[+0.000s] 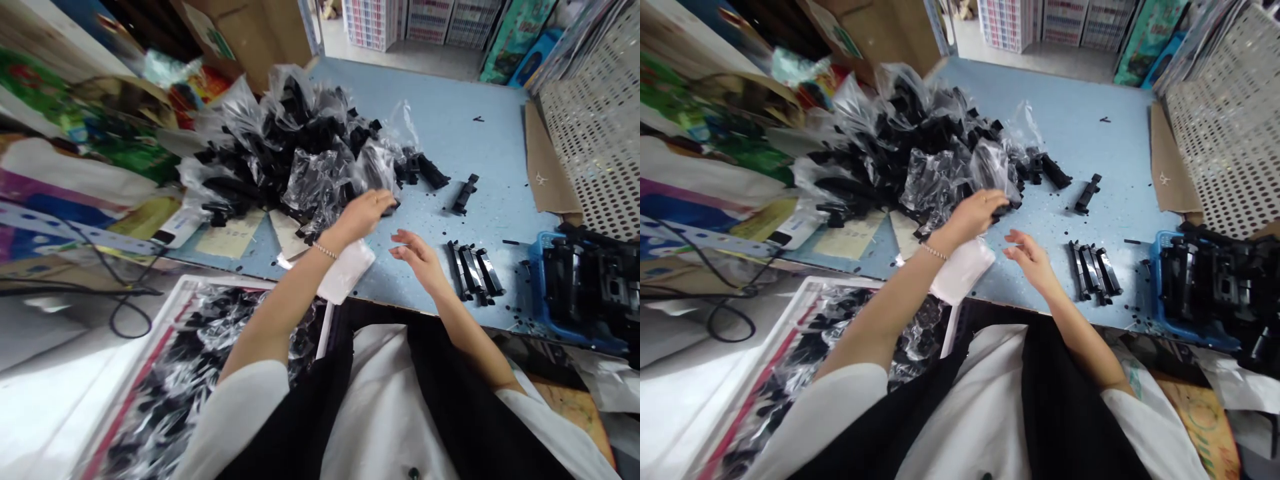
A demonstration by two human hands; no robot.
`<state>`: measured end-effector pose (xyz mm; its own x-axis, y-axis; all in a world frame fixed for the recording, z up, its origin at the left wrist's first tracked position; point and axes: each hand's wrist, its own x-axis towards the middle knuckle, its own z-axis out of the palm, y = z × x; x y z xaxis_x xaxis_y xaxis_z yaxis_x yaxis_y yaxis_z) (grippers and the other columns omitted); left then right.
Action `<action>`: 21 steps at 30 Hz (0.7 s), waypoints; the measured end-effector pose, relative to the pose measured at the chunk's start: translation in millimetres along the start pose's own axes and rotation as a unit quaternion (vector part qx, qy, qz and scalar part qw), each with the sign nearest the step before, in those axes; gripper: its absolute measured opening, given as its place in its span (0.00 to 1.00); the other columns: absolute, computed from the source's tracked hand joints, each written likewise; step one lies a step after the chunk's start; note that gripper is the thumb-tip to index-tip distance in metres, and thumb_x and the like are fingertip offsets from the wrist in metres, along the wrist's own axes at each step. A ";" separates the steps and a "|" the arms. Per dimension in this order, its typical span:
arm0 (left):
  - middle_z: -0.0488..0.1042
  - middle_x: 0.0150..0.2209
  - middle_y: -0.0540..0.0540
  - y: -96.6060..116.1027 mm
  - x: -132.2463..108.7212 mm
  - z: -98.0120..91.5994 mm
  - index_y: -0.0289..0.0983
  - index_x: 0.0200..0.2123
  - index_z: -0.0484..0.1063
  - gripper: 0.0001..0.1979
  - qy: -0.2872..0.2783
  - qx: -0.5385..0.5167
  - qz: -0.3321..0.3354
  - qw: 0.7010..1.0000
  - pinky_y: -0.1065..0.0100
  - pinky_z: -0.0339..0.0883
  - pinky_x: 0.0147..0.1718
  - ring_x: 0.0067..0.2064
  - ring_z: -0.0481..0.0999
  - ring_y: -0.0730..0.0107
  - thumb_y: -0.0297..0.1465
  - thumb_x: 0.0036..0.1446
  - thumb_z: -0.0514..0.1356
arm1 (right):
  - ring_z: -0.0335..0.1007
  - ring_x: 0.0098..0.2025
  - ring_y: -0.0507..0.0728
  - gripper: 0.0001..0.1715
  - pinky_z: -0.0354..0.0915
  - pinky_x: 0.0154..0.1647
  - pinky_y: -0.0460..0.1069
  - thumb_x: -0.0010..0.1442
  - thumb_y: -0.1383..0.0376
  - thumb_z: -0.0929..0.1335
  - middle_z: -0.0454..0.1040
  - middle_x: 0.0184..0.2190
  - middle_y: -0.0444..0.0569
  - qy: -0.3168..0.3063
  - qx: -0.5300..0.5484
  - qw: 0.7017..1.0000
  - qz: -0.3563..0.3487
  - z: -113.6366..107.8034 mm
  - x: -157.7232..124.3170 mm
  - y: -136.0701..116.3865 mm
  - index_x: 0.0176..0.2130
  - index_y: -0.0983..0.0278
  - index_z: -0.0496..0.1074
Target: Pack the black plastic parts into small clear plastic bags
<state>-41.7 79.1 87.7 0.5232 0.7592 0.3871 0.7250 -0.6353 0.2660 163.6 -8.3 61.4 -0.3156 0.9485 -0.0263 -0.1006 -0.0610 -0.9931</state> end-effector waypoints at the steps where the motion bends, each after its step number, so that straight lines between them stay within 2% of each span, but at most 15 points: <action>1: 0.74 0.59 0.38 -16.4 14.9 -3.2 0.34 0.57 0.73 0.25 -0.016 0.019 -0.010 1.000 0.54 0.65 0.60 0.58 0.72 0.57 0.17 0.59 0.50 | 0.77 0.45 0.55 0.25 0.74 0.52 0.56 0.61 0.55 0.70 0.76 0.53 0.51 -0.011 -0.015 1.000 0.004 -1.4 -5.2 -0.4 0.56 0.58 0.72; 4: 0.75 0.58 0.36 -55.1 46.0 -7.4 0.33 0.57 0.74 0.27 -0.083 0.067 -0.057 0.993 0.50 0.63 0.59 0.58 0.70 0.53 0.16 0.57 0.50 | 0.77 0.41 0.54 0.20 0.74 0.47 0.54 0.63 0.56 0.68 0.78 0.49 0.51 -0.035 -0.092 0.995 0.012 -14.9 -26.8 0.8 0.52 0.60 0.74; 7: 0.72 0.62 0.38 -63.6 52.8 -6.0 0.37 0.61 0.72 0.30 -0.147 0.092 -0.097 0.980 0.43 0.59 0.60 0.61 0.67 0.46 0.17 0.55 0.53 | 0.76 0.41 0.56 0.18 0.73 0.45 0.54 0.65 0.57 0.66 0.77 0.48 0.53 0.008 -0.252 0.968 0.003 -48.7 -51.5 -5.0 0.51 0.61 0.74; 8: 0.70 0.65 0.39 -57.8 48.7 -6.0 0.39 0.62 0.71 0.31 -0.155 0.096 -0.103 0.978 0.40 0.57 0.61 0.63 0.65 0.43 0.18 0.55 0.54 | 0.76 0.42 0.57 0.18 0.72 0.45 0.54 0.67 0.57 0.65 0.76 0.49 0.55 0.043 -0.330 0.943 0.010 -63.3 -59.6 -8.8 0.52 0.61 0.74; 9: 0.67 0.67 0.39 -47.8 41.1 -6.6 0.39 0.64 0.69 0.32 -0.155 0.098 -0.104 0.978 0.39 0.55 0.61 0.65 0.62 0.42 0.19 0.56 0.54 | 0.75 0.44 0.59 0.19 0.71 0.45 0.55 0.68 0.58 0.64 0.75 0.50 0.57 0.081 -0.421 0.903 0.027 -78.2 -67.3 -12.7 0.53 0.62 0.73; 11: 0.66 0.67 0.38 -17.7 14.9 -9.0 0.38 0.64 0.69 0.29 -0.140 0.103 -0.112 0.978 0.40 0.56 0.62 0.68 0.59 0.41 0.21 0.59 0.54 | 0.73 0.48 0.65 0.18 0.70 0.46 0.58 0.68 0.61 0.64 0.74 0.50 0.61 0.140 -0.582 0.797 0.080 -104.8 -80.9 -18.5 0.53 0.65 0.73; 12: 0.68 0.65 0.36 0.4 -3.2 -9.8 0.37 0.62 0.71 0.25 -0.136 0.106 -0.126 0.977 0.43 0.58 0.61 0.67 0.61 0.42 0.23 0.62 0.53 | 0.72 0.50 0.68 0.17 0.69 0.46 0.59 0.67 0.62 0.65 0.73 0.48 0.63 0.150 -0.635 0.751 0.106 -115.0 -86.4 -19.4 0.52 0.66 0.73; 13: 0.72 0.61 0.34 18.8 -23.7 -9.7 0.34 0.58 0.74 0.21 -0.140 0.111 -0.153 0.972 0.46 0.63 0.58 0.64 0.65 0.43 0.25 0.64 0.52 | 0.71 0.50 0.70 0.15 0.69 0.45 0.59 0.65 0.64 0.66 0.73 0.47 0.64 0.147 -0.669 0.717 0.128 -122.5 -90.9 -18.9 0.50 0.67 0.73; 14: 0.75 0.55 0.32 36.1 -45.5 -8.3 0.32 0.52 0.77 0.18 -0.157 0.115 -0.191 0.962 0.50 0.68 0.52 0.58 0.70 0.43 0.29 0.66 0.53 | 0.71 0.50 0.71 0.14 0.69 0.44 0.59 0.64 0.65 0.67 0.73 0.46 0.65 0.137 -0.686 0.700 0.144 -127.5 -94.2 -17.1 0.48 0.67 0.73; 15: 0.76 0.50 0.30 50.9 -67.2 -5.5 0.31 0.47 0.79 0.16 -0.177 0.118 -0.233 0.949 0.52 0.71 0.46 0.53 0.73 0.43 0.32 0.66 0.54 | 0.72 0.49 0.71 0.13 0.69 0.42 0.59 0.63 0.66 0.68 0.74 0.45 0.65 0.125 -0.688 0.698 0.154 -130.2 -96.0 -14.4 0.48 0.66 0.72; 17: 0.76 0.47 0.30 68.4 -105.1 3.5 0.32 0.39 0.79 0.12 -0.197 0.116 -0.291 0.929 0.57 0.71 0.39 0.49 0.75 0.45 0.30 0.64 0.56 | 0.73 0.49 0.71 0.13 0.68 0.41 0.58 0.63 0.66 0.67 0.74 0.45 0.64 0.108 -0.675 0.712 0.161 -131.5 -95.1 -7.9 0.48 0.66 0.71; 19: 0.76 0.47 0.33 66.8 -130.2 13.1 0.33 0.34 0.78 0.09 -0.165 0.086 -0.336 0.923 0.60 0.71 0.38 0.49 0.76 0.48 0.27 0.62 0.57 | 0.73 0.49 0.70 0.14 0.68 0.44 0.58 0.64 0.66 0.67 0.75 0.46 0.63 0.096 -0.648 0.739 0.156 -129.5 -87.7 -1.6 0.50 0.65 0.70; 21: 0.77 0.41 0.38 49.1 -141.8 18.9 0.36 0.29 0.74 0.06 -0.091 0.006 -0.387 0.917 0.62 0.70 0.39 0.45 0.77 0.55 0.27 0.59 0.60 | 0.74 0.49 0.67 0.15 0.68 0.47 0.58 0.65 0.65 0.66 0.76 0.47 0.61 0.071 -0.614 0.774 0.136 -123.8 -75.5 4.1 0.51 0.64 0.71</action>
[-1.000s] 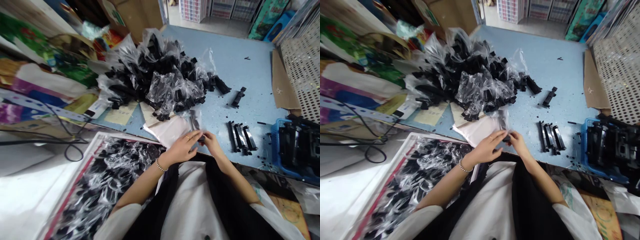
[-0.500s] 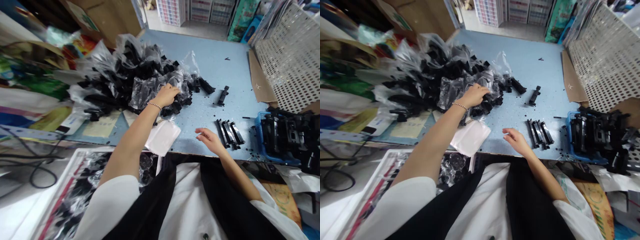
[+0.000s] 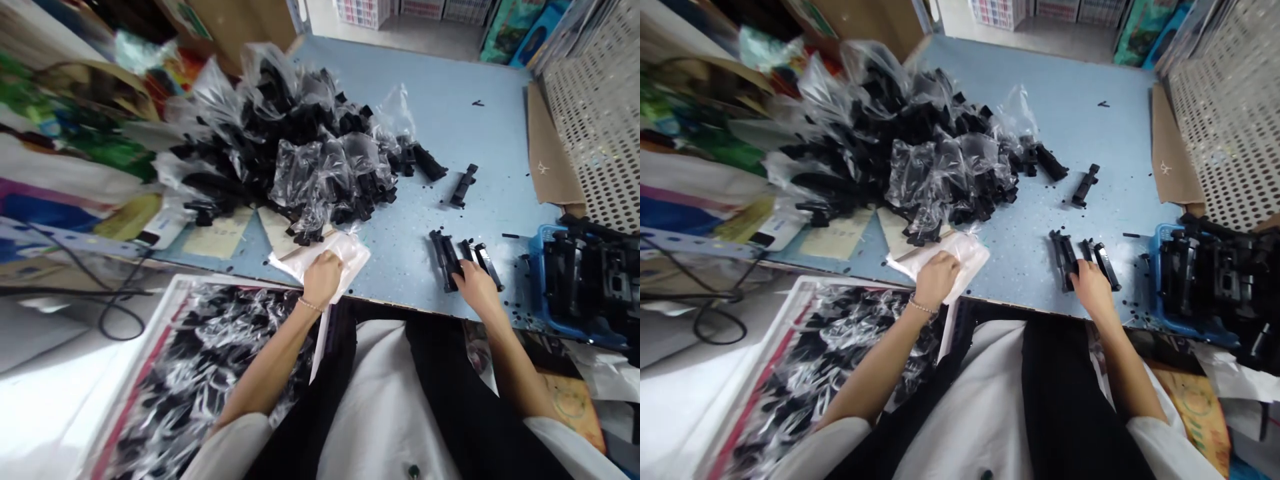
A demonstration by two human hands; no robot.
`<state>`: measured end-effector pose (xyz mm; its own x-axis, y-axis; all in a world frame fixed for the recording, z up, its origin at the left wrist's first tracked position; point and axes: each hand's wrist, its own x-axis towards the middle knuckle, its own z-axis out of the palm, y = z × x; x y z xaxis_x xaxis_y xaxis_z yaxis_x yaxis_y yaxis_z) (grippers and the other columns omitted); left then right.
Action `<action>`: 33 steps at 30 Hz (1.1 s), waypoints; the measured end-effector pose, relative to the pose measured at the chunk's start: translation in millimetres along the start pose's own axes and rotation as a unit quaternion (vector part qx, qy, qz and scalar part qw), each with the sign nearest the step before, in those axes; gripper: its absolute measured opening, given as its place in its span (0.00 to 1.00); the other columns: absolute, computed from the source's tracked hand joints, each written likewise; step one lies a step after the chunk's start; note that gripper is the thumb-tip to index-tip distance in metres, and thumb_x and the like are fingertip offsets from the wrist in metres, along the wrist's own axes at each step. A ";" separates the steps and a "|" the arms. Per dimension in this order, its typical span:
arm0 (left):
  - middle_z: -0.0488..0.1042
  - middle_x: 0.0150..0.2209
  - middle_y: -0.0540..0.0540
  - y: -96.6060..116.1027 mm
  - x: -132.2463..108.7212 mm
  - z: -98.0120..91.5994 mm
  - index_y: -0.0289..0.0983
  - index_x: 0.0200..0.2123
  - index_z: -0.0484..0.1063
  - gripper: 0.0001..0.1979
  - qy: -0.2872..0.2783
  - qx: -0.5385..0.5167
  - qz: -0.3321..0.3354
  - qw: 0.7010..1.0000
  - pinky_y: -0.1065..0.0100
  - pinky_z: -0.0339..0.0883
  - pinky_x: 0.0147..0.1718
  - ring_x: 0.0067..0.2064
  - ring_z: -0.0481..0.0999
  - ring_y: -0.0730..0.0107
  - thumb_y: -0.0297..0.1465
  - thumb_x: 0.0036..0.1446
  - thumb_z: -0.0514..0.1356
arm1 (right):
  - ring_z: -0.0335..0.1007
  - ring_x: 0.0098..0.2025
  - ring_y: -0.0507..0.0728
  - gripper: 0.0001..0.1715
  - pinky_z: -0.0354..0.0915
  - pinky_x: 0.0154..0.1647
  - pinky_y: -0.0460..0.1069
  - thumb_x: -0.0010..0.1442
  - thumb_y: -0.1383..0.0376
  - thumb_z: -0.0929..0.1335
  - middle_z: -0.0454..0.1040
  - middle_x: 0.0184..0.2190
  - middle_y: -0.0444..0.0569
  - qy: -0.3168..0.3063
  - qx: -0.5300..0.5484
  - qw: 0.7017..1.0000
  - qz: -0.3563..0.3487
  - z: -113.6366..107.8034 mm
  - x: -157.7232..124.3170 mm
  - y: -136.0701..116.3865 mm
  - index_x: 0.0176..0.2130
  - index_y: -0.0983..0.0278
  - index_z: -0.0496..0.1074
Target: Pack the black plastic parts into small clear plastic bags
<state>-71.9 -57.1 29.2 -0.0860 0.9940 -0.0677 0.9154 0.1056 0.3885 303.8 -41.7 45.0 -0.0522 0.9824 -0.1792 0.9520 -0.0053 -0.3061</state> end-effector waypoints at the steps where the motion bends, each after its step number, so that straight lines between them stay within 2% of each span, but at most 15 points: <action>1: 0.77 0.36 0.41 -10.0 7.1 0.5 0.36 0.27 0.72 0.06 0.013 -0.071 -0.027 0.997 0.64 0.70 0.39 0.41 0.77 0.59 0.29 0.57 0.62 | 0.75 0.48 0.65 0.16 0.69 0.47 0.57 0.65 0.64 0.66 0.77 0.47 0.59 -0.013 0.046 0.999 -0.019 3.8 5.2 -6.5 0.52 0.63 0.71; 3: 0.74 0.27 0.48 -27.8 22.7 -2.5 0.37 0.25 0.70 0.10 0.002 -0.226 -0.084 0.971 0.67 0.69 0.35 0.32 0.74 0.66 0.34 0.54 0.65 | 0.76 0.43 0.61 0.17 0.70 0.45 0.54 0.63 0.62 0.67 0.78 0.44 0.53 -0.069 0.210 0.974 -0.049 14.2 12.2 -25.9 0.52 0.61 0.72; 4: 0.73 0.24 0.49 -34.8 28.9 -4.9 0.37 0.25 0.70 0.11 -0.017 -0.296 -0.108 0.949 0.68 0.69 0.32 0.28 0.72 0.69 0.36 0.53 0.65 | 0.76 0.41 0.59 0.18 0.70 0.43 0.53 0.62 0.60 0.68 0.79 0.41 0.51 -0.110 0.313 0.942 -0.058 21.1 13.1 -38.7 0.51 0.61 0.73; 7: 0.74 0.23 0.50 -46.1 35.9 -10.3 0.36 0.29 0.72 0.11 -0.054 -0.417 -0.142 0.896 0.70 0.67 0.27 0.25 0.70 0.72 0.37 0.50 0.66 | 0.73 0.32 0.55 0.18 0.70 0.36 0.51 0.56 0.55 0.72 0.77 0.35 0.47 -0.265 0.572 0.775 -0.048 48.9 6.3 -84.3 0.44 0.62 0.74; 10: 0.76 0.26 0.49 -48.3 29.7 -12.3 0.37 0.32 0.72 0.07 0.003 -0.362 -0.111 0.926 0.67 0.71 0.30 0.27 0.74 0.69 0.32 0.51 0.64 | 0.72 0.29 0.54 0.21 0.70 0.31 0.50 0.50 0.51 0.76 0.76 0.30 0.46 -0.393 0.670 0.630 -0.002 81.8 -4.7 -127.2 0.37 0.61 0.73; 11: 0.77 0.28 0.47 -48.8 26.3 -13.3 0.37 0.33 0.73 0.04 0.034 -0.315 -0.078 0.945 0.65 0.74 0.35 0.30 0.76 0.66 0.30 0.53 0.62 | 0.73 0.29 0.55 0.23 0.71 0.30 0.50 0.49 0.50 0.77 0.76 0.30 0.46 -0.413 0.683 0.602 0.021 92.0 -7.1 -138.0 0.37 0.61 0.72; 13: 0.81 0.37 0.43 -49.6 18.3 -16.6 0.37 0.36 0.76 0.09 0.090 -0.208 0.013 0.974 0.57 0.75 0.47 0.42 0.80 0.61 0.26 0.58 0.56 | 0.74 0.31 0.56 0.24 0.71 0.30 0.51 0.47 0.50 0.78 0.77 0.32 0.48 -0.422 0.696 0.577 0.065 108.4 -9.6 -152.9 0.37 0.61 0.72; 15: 0.81 0.48 0.38 -47.8 8.1 -20.9 0.37 0.43 0.79 0.16 0.127 -0.117 0.108 0.979 0.51 0.71 0.57 0.52 0.78 0.56 0.23 0.62 0.51 | 0.74 0.30 0.55 0.25 0.71 0.29 0.50 0.47 0.51 0.79 0.78 0.33 0.49 -0.423 0.698 0.571 0.087 118.0 -9.6 -160.0 0.37 0.61 0.72; 18: 0.78 0.54 0.36 -32.1 -14.3 -24.9 0.36 0.53 0.77 0.21 0.136 -0.055 0.228 0.963 0.51 0.72 0.58 0.56 0.77 0.55 0.21 0.64 0.49 | 0.73 0.31 0.55 0.25 0.71 0.29 0.50 0.48 0.48 0.78 0.78 0.34 0.50 -0.408 0.697 0.588 0.046 120.7 -7.8 -162.9 0.35 0.61 0.70; 22: 0.76 0.58 0.39 8.7 -46.9 -21.8 0.41 0.65 0.65 0.28 0.102 -0.093 0.356 0.924 0.58 0.74 0.56 0.57 0.77 0.63 0.18 0.65 0.49 | 0.69 0.31 0.54 0.28 0.70 0.31 0.50 0.49 0.42 0.75 0.74 0.31 0.46 -0.303 0.708 0.638 -0.006 109.2 -2.9 -160.7 0.33 0.60 0.68; 24: 0.71 0.62 0.38 27.5 -53.7 -17.5 0.41 0.69 0.59 0.32 0.083 -0.129 0.372 0.915 0.58 0.73 0.59 0.62 0.72 0.63 0.18 0.64 0.49 | 0.68 0.32 0.53 0.25 0.70 0.34 0.49 0.49 0.46 0.76 0.72 0.30 0.43 -0.243 0.700 0.672 -0.014 97.4 2.1 -156.2 0.35 0.60 0.70; 25: 0.68 0.64 0.36 34.9 -53.0 -15.1 0.40 0.70 0.56 0.32 0.074 -0.135 0.374 0.915 0.57 0.71 0.60 0.65 0.70 0.61 0.19 0.64 0.50 | 0.67 0.32 0.53 0.23 0.70 0.36 0.49 0.50 0.48 0.76 0.73 0.30 0.43 -0.205 0.681 0.703 -0.027 89.9 5.4 -153.3 0.36 0.60 0.71; 27: 0.67 0.65 0.33 45.9 -42.6 -11.3 0.37 0.69 0.57 0.30 0.065 -0.118 0.389 0.911 0.53 0.71 0.60 0.66 0.68 0.55 0.22 0.64 0.53 | 0.68 0.35 0.54 0.18 0.70 0.41 0.50 0.52 0.53 0.75 0.74 0.32 0.43 -0.132 0.619 0.771 -0.068 72.5 13.3 -146.7 0.38 0.61 0.74; 29: 0.71 0.60 0.32 53.2 -20.7 -11.8 0.34 0.65 0.63 0.24 0.074 -0.078 0.411 0.905 0.52 0.72 0.57 0.61 0.73 0.53 0.24 0.66 0.54 | 0.71 0.39 0.56 0.19 0.71 0.46 0.53 0.54 0.54 0.74 0.77 0.37 0.46 -0.089 0.578 0.805 -0.106 54.0 20.9 -140.7 0.43 0.61 0.76; 33: 0.75 0.54 0.35 62.7 52.7 -35.5 0.33 0.56 0.71 0.15 0.092 -0.035 0.417 0.904 0.55 0.70 0.57 0.57 0.76 0.56 0.27 0.68 0.54 | 0.75 0.47 0.56 0.29 0.71 0.54 0.56 0.56 0.55 0.74 0.77 0.53 0.50 -0.085 0.625 0.766 -0.126 24.6 26.6 -130.9 0.56 0.57 0.73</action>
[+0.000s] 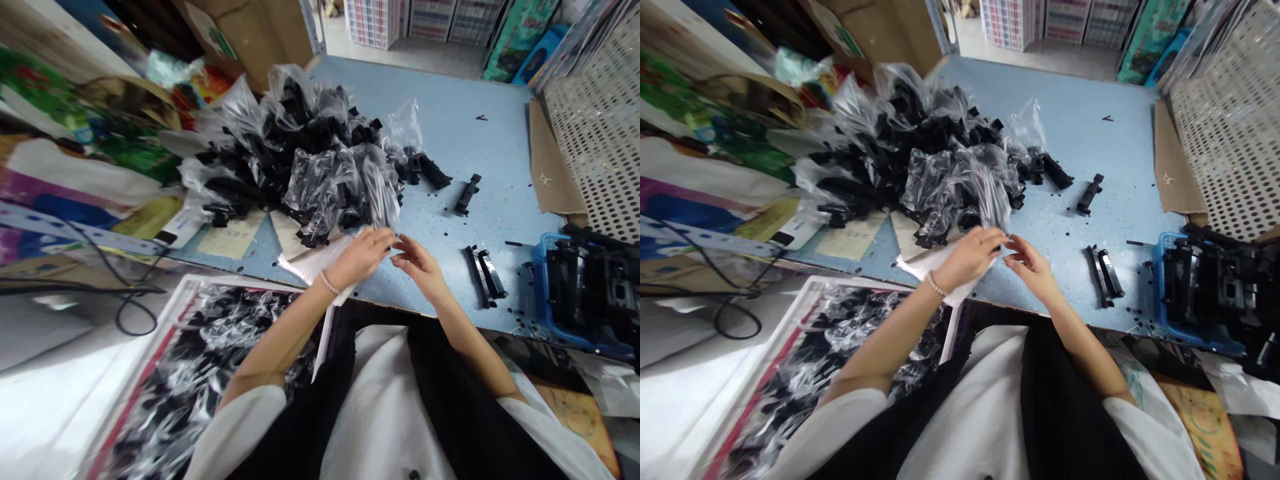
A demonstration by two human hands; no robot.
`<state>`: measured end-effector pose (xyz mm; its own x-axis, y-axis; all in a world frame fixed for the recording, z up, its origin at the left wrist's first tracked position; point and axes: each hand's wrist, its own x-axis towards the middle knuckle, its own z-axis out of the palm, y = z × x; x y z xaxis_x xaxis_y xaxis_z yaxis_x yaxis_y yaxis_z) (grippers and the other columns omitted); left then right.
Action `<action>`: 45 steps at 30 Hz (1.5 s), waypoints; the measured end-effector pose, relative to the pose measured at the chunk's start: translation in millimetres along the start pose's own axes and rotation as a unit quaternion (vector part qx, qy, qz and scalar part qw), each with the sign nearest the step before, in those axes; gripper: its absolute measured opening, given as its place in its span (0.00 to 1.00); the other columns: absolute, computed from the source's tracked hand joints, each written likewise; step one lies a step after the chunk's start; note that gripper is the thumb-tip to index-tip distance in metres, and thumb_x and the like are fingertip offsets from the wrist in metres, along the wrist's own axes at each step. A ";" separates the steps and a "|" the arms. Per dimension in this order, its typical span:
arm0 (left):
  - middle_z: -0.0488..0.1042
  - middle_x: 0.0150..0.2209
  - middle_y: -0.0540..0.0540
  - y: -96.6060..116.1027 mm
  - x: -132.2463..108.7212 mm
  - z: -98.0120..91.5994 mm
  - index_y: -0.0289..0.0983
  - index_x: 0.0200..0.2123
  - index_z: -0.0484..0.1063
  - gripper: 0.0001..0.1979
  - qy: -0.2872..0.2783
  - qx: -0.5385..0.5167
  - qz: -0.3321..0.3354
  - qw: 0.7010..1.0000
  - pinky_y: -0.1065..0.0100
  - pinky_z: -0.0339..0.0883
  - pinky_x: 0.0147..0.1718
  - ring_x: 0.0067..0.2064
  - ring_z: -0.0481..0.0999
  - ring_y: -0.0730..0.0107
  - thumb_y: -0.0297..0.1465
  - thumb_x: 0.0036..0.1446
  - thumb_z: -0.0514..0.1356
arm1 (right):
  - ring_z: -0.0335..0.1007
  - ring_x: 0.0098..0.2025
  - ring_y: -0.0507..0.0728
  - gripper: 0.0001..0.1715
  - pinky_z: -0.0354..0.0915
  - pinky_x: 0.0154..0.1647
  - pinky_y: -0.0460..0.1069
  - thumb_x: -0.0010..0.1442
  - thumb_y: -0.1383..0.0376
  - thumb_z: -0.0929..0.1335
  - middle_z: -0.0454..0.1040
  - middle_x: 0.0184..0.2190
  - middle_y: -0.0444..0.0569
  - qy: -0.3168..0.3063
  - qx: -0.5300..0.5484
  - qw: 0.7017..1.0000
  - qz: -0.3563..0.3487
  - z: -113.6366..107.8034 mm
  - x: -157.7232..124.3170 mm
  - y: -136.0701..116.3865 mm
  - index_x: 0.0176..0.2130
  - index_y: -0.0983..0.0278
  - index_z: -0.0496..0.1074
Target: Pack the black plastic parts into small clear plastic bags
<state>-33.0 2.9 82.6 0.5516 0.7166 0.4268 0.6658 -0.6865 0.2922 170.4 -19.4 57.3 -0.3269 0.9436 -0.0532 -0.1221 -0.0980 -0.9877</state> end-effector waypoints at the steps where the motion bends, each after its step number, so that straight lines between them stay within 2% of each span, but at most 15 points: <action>1: 0.74 0.55 0.36 -16.4 16.8 -5.7 0.33 0.55 0.71 0.15 0.004 0.008 -0.015 1.000 0.55 0.69 0.58 0.58 0.74 0.56 0.28 0.68 0.55 | 0.75 0.47 0.56 0.27 0.71 0.54 0.56 0.57 0.56 0.74 0.77 0.53 0.50 0.004 0.008 1.000 -0.001 -3.3 -2.0 -3.7 0.55 0.57 0.73; 5: 0.69 0.61 0.34 -81.6 69.5 -21.8 0.33 0.55 0.72 0.16 0.005 0.062 -0.131 0.989 0.54 0.66 0.60 0.60 0.71 0.53 0.27 0.65 0.56 | 0.77 0.42 0.54 0.20 0.73 0.50 0.56 0.60 0.55 0.72 0.79 0.48 0.50 0.035 -0.003 0.999 0.019 -20.4 -19.8 -5.8 0.50 0.59 0.75; 10: 0.66 0.65 0.31 -116.6 79.0 -14.5 0.33 0.54 0.74 0.19 -0.045 0.138 -0.218 0.965 0.36 0.59 0.59 0.63 0.67 0.38 0.24 0.63 0.51 | 0.77 0.40 0.56 0.19 0.73 0.48 0.56 0.62 0.54 0.70 0.79 0.45 0.51 0.105 -0.121 0.987 0.015 -66.9 -45.8 -4.7 0.49 0.61 0.75; 13: 0.65 0.67 0.33 -101.2 67.7 -12.9 0.35 0.58 0.72 0.21 -0.029 0.145 -0.231 0.962 0.31 0.50 0.63 0.68 0.59 0.34 0.26 0.63 0.53 | 0.75 0.46 0.60 0.19 0.72 0.50 0.59 0.65 0.56 0.66 0.78 0.47 0.55 0.167 -0.314 0.934 -0.014 -105.5 -56.6 -14.3 0.51 0.62 0.75; 15: 0.64 0.68 0.34 -76.8 52.8 -15.0 0.36 0.60 0.71 0.22 -0.018 0.144 -0.224 0.964 0.32 0.48 0.65 0.70 0.55 0.35 0.28 0.63 0.55 | 0.72 0.53 0.64 0.21 0.68 0.55 0.62 0.66 0.60 0.65 0.75 0.52 0.60 0.208 -0.477 0.854 0.000 -129.5 -63.8 -22.1 0.55 0.64 0.73; 18: 0.71 0.60 0.32 -29.1 10.4 -13.1 0.35 0.55 0.74 0.18 -0.058 0.130 -0.236 0.961 0.42 0.63 0.59 0.63 0.67 0.40 0.31 0.66 0.54 | 0.70 0.55 0.70 0.24 0.67 0.53 0.62 0.67 0.61 0.64 0.73 0.54 0.66 0.214 -0.646 0.720 0.137 -156.5 -77.3 -27.8 0.59 0.67 0.71; 21: 0.77 0.44 0.31 9.0 -46.5 2.0 0.34 0.41 0.79 0.14 -0.157 0.120 -0.290 0.936 0.52 0.74 0.42 0.48 0.77 0.44 0.35 0.66 0.55 | 0.74 0.47 0.67 0.22 0.67 0.44 0.57 0.68 0.59 0.64 0.75 0.50 0.65 0.171 -0.677 0.668 0.257 -172.7 -89.3 -22.8 0.56 0.67 0.73; 24: 0.77 0.44 0.32 15.2 -86.8 18.9 0.35 0.35 0.78 0.10 -0.127 0.080 -0.334 0.930 0.57 0.74 0.38 0.45 0.77 0.49 0.29 0.62 0.56 | 0.74 0.42 0.64 0.20 0.66 0.41 0.55 0.67 0.60 0.63 0.77 0.44 0.63 0.175 -0.646 0.705 0.236 -179.0 -89.8 -12.8 0.50 0.68 0.75; 27: 0.77 0.34 0.42 -8.7 -99.2 21.7 0.38 0.27 0.74 0.06 -0.022 -0.051 -0.434 0.899 0.61 0.73 0.40 0.38 0.77 0.59 0.30 0.55 0.63 | 0.74 0.40 0.62 0.19 0.66 0.41 0.53 0.64 0.56 0.64 0.80 0.38 0.56 0.173 -0.493 0.839 0.153 -166.0 -76.5 -3.4 0.45 0.65 0.77; 30: 0.74 0.25 0.48 -36.5 -99.5 12.5 0.37 0.24 0.72 0.11 0.045 -0.256 -0.539 0.801 0.65 0.71 0.34 0.30 0.74 0.66 0.37 0.48 0.69 | 0.73 0.35 0.58 0.23 0.68 0.36 0.51 0.57 0.48 0.69 0.79 0.34 0.49 0.126 -0.226 0.958 0.126 -124.4 -59.0 5.5 0.42 0.63 0.77; 34: 0.76 0.26 0.47 -47.3 -100.5 4.0 0.35 0.28 0.73 0.14 0.065 -0.407 -0.561 0.718 0.69 0.68 0.30 0.27 0.73 0.71 0.39 0.45 0.70 | 0.68 0.25 0.54 0.25 0.66 0.25 0.49 0.47 0.45 0.76 0.76 0.25 0.46 -0.032 0.075 0.972 0.221 -40.5 -40.2 22.4 0.33 0.62 0.76; 36: 0.76 0.27 0.47 -43.9 -103.5 2.8 0.35 0.30 0.72 0.12 0.091 -0.353 -0.552 0.750 0.69 0.69 0.29 0.28 0.74 0.69 0.36 0.46 0.68 | 0.69 0.24 0.54 0.24 0.65 0.22 0.49 0.46 0.46 0.77 0.76 0.25 0.47 -0.119 0.158 0.942 0.271 -0.8 -32.8 33.0 0.33 0.62 0.75; 39: 0.80 0.33 0.44 -38.0 -112.6 -1.0 0.37 0.33 0.74 0.05 0.104 -0.171 -0.482 0.853 0.63 0.74 0.41 0.37 0.79 0.62 0.31 0.53 0.61 | 0.71 0.25 0.54 0.22 0.65 0.21 0.46 0.46 0.51 0.79 0.78 0.26 0.49 -0.162 0.199 0.913 0.317 39.6 -25.9 47.0 0.33 0.63 0.76; 42: 0.81 0.45 0.40 -37.7 -125.2 -7.3 0.37 0.39 0.78 0.13 0.069 -0.050 -0.385 0.919 0.55 0.70 0.57 0.51 0.79 0.58 0.29 0.61 0.53 | 0.72 0.25 0.52 0.20 0.65 0.21 0.44 0.47 0.55 0.79 0.80 0.28 0.48 -0.130 0.203 0.919 0.312 54.7 -24.9 55.0 0.36 0.63 0.76; 45: 0.78 0.54 0.39 -43.7 -135.7 -11.5 0.37 0.50 0.78 0.19 0.034 -0.049 -0.333 0.941 0.52 0.67 0.63 0.59 0.76 0.58 0.26 0.61 0.52 | 0.72 0.23 0.52 0.19 0.65 0.19 0.44 0.49 0.55 0.78 0.81 0.28 0.48 -0.149 0.229 0.907 0.322 58.3 -26.3 59.7 0.38 0.62 0.76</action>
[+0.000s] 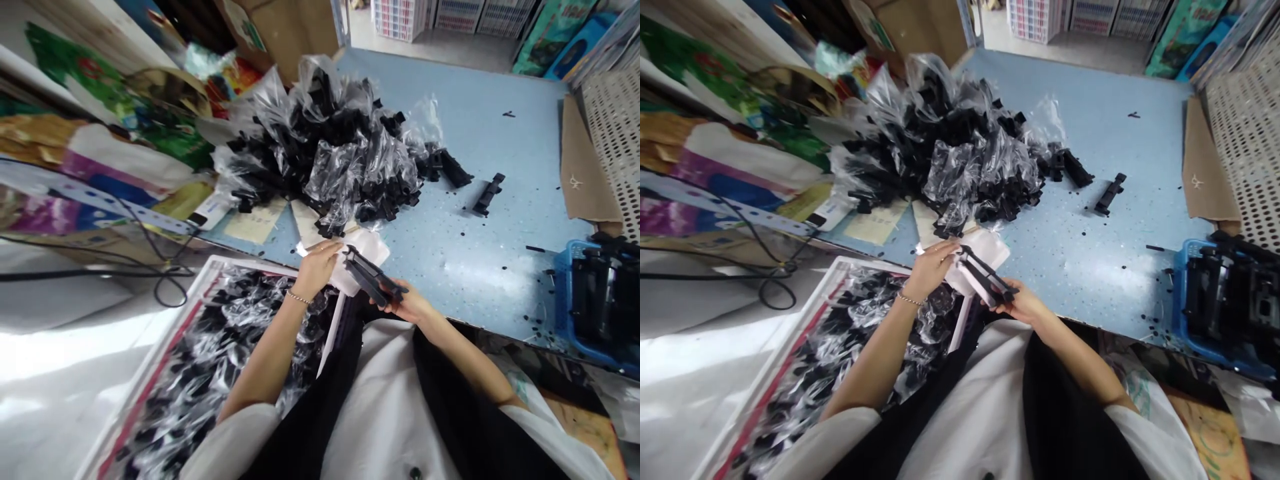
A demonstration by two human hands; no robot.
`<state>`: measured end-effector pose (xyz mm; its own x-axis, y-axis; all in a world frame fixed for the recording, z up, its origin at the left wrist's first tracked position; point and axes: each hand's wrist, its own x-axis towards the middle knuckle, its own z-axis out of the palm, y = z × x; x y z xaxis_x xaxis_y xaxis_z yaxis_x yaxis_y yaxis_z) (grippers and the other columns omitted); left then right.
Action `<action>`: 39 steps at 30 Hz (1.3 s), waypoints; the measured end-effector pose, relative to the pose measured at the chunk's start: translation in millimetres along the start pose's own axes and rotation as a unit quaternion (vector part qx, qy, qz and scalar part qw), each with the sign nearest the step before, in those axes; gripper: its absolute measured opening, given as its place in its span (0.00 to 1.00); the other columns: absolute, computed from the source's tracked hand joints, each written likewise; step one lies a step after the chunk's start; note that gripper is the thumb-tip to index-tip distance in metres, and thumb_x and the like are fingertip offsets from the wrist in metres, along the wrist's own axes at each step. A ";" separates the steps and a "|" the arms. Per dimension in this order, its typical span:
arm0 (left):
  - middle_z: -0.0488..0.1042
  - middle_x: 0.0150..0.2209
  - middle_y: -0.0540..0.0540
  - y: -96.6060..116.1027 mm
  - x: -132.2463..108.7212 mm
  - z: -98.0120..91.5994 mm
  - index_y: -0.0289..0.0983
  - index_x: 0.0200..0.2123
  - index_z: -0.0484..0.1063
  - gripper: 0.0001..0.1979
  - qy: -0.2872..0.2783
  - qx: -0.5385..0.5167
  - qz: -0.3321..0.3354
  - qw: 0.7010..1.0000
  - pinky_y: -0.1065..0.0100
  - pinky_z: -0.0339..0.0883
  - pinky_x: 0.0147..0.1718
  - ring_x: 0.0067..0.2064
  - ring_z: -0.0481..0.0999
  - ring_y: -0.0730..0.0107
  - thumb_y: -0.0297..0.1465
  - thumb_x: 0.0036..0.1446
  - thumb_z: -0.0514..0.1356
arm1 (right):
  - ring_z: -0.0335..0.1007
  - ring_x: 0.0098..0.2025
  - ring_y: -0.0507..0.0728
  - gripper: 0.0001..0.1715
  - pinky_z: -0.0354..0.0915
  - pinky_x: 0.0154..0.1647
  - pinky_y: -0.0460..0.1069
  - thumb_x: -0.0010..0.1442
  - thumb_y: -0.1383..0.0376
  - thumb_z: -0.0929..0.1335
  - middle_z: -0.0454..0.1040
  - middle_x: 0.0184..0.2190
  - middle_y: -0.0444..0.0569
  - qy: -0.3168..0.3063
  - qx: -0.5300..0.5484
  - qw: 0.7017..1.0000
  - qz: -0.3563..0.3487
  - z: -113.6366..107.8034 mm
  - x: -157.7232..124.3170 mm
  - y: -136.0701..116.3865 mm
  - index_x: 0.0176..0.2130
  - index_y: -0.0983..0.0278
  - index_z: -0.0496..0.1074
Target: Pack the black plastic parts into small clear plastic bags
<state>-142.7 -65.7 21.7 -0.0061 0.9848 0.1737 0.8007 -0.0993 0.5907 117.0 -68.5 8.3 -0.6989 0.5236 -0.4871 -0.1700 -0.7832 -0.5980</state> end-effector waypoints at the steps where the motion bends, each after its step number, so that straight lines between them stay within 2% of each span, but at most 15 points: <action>1: 0.77 0.56 0.40 -3.2 -0.2 -1.4 0.36 0.53 0.77 0.21 -0.010 0.000 0.008 1.000 0.51 0.66 0.64 0.60 0.74 0.57 0.25 0.60 0.52 | 0.72 0.23 0.52 0.19 0.65 0.18 0.43 0.49 0.56 0.78 0.81 0.28 0.48 -0.008 0.006 1.000 0.013 0.1 1.2 1.8 0.38 0.63 0.76; 5: 0.73 0.61 0.38 -3.9 -1.6 -7.4 0.35 0.61 0.72 0.25 -0.028 0.023 0.040 0.999 0.49 0.65 0.66 0.64 0.71 0.56 0.25 0.62 0.51 | 0.73 0.23 0.51 0.18 0.67 0.19 0.42 0.50 0.57 0.78 0.81 0.27 0.49 0.029 0.028 0.999 0.033 1.7 8.6 10.3 0.36 0.63 0.75; 9: 0.67 0.66 0.36 28.4 -16.0 -7.3 0.35 0.67 0.65 0.29 -0.041 0.063 0.126 0.989 0.51 0.65 0.67 0.66 0.69 0.55 0.21 0.64 0.48 | 0.75 0.26 0.53 0.19 0.70 0.23 0.44 0.51 0.56 0.78 0.80 0.29 0.50 0.030 0.053 0.998 0.005 1.8 14.2 13.9 0.38 0.63 0.74; 13: 0.65 0.68 0.39 78.2 -37.1 11.6 0.41 0.73 0.54 0.34 -0.081 0.027 0.230 0.969 0.56 0.66 0.66 0.67 0.68 0.60 0.18 0.65 0.46 | 0.70 0.24 0.50 0.24 0.68 0.23 0.43 0.47 0.57 0.79 0.75 0.25 0.40 0.098 0.072 0.988 -0.095 -5.1 12.6 2.5 0.41 0.59 0.71; 16: 0.63 0.69 0.40 104.1 -40.5 34.0 0.44 0.75 0.46 0.38 -0.093 -0.034 0.252 0.963 0.56 0.66 0.66 0.69 0.66 0.62 0.18 0.64 0.46 | 0.65 0.22 0.49 0.29 0.65 0.23 0.44 0.50 0.57 0.77 0.70 0.23 0.34 0.159 0.017 0.966 -0.205 -16.1 -0.5 -14.6 0.49 0.56 0.68; 17: 0.61 0.70 0.39 109.9 -37.5 41.7 0.44 0.75 0.44 0.38 -0.094 -0.054 0.248 0.963 0.56 0.67 0.65 0.69 0.65 0.61 0.19 0.64 0.48 | 0.65 0.23 0.50 0.26 0.65 0.24 0.45 0.53 0.55 0.75 0.70 0.24 0.35 0.179 -0.025 0.954 -0.238 -20.1 -7.0 -20.3 0.50 0.56 0.69; 19: 0.56 0.72 0.37 119.3 -25.5 55.8 0.43 0.74 0.44 0.39 -0.100 -0.077 0.248 0.960 0.54 0.68 0.64 0.71 0.62 0.57 0.23 0.64 0.54 | 0.67 0.27 0.52 0.17 0.66 0.28 0.47 0.58 0.53 0.71 0.72 0.27 0.40 0.228 -0.130 0.918 -0.297 -27.7 -21.2 -29.9 0.43 0.60 0.71; 21: 0.54 0.73 0.35 128.2 -7.6 66.7 0.43 0.73 0.47 0.38 -0.087 -0.081 0.258 0.959 0.52 0.70 0.62 0.71 0.62 0.53 0.28 0.64 0.59 | 0.67 0.29 0.53 0.12 0.66 0.31 0.48 0.61 0.55 0.67 0.72 0.27 0.42 0.285 -0.237 0.865 -0.337 -33.8 -33.8 -36.9 0.35 0.61 0.70; 23: 0.54 0.73 0.34 137.4 12.6 72.4 0.42 0.71 0.51 0.35 -0.057 -0.081 0.264 0.959 0.53 0.73 0.59 0.70 0.63 0.53 0.30 0.65 0.60 | 0.66 0.29 0.54 0.09 0.64 0.32 0.49 0.62 0.58 0.65 0.71 0.27 0.43 0.334 -0.335 0.802 -0.365 -37.3 -42.7 -43.2 0.33 0.60 0.69; 26: 0.62 0.69 0.34 149.0 39.9 69.8 0.40 0.69 0.54 0.31 -0.037 -0.068 0.280 0.957 0.57 0.76 0.56 0.67 0.69 0.56 0.31 0.66 0.60 | 0.67 0.28 0.55 0.10 0.62 0.31 0.50 0.65 0.61 0.62 0.72 0.27 0.45 0.361 -0.437 0.727 -0.386 -37.2 -50.2 -57.2 0.33 0.60 0.69; 29: 0.71 0.63 0.36 153.3 59.5 55.8 0.39 0.68 0.57 0.29 0.008 -0.026 0.321 0.947 0.57 0.73 0.58 0.62 0.74 0.57 0.31 0.66 0.60 | 0.68 0.28 0.55 0.14 0.63 0.31 0.50 0.68 0.61 0.62 0.72 0.26 0.46 0.334 -0.487 0.694 -0.412 -29.6 -54.7 -79.1 0.31 0.60 0.68; 31: 0.74 0.60 0.36 151.1 71.5 41.7 0.38 0.67 0.59 0.27 0.059 0.002 0.354 0.933 0.57 0.72 0.58 0.61 0.75 0.58 0.30 0.67 0.59 | 0.71 0.30 0.55 0.16 0.66 0.34 0.50 0.70 0.59 0.62 0.74 0.28 0.47 0.301 -0.494 0.689 -0.436 -21.4 -55.6 -95.6 0.32 0.60 0.71; 33: 0.75 0.59 0.36 143.9 87.3 24.6 0.38 0.66 0.61 0.25 0.103 0.027 0.386 0.916 0.57 0.72 0.57 0.61 0.75 0.59 0.28 0.67 0.58 | 0.73 0.33 0.55 0.15 0.69 0.38 0.50 0.70 0.57 0.63 0.76 0.32 0.48 0.262 -0.476 0.705 -0.456 -13.3 -52.5 -110.9 0.37 0.60 0.74; 36: 0.75 0.59 0.38 121.2 122.2 -1.7 0.39 0.63 0.65 0.22 0.141 0.080 0.383 0.909 0.57 0.70 0.58 0.60 0.75 0.60 0.25 0.68 0.54 | 0.76 0.35 0.54 0.16 0.73 0.40 0.50 0.70 0.54 0.64 0.80 0.38 0.49 0.188 -0.413 0.771 -0.446 -9.7 -36.8 -127.7 0.50 0.59 0.75; 39: 0.74 0.61 0.37 86.6 160.7 -18.6 0.37 0.60 0.70 0.21 0.132 0.152 0.299 0.933 0.53 0.67 0.60 0.60 0.74 0.57 0.22 0.67 0.50 | 0.76 0.34 0.52 0.20 0.75 0.39 0.49 0.69 0.54 0.65 0.81 0.39 0.47 0.134 -0.381 0.823 -0.401 -24.8 -10.1 -139.8 0.55 0.58 0.73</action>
<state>-85.4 81.2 115.4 0.3810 0.6931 0.6119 0.8408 -0.5350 0.0824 165.1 43.9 81.1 -0.3783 0.9048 0.1956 0.0545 0.2327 -0.9710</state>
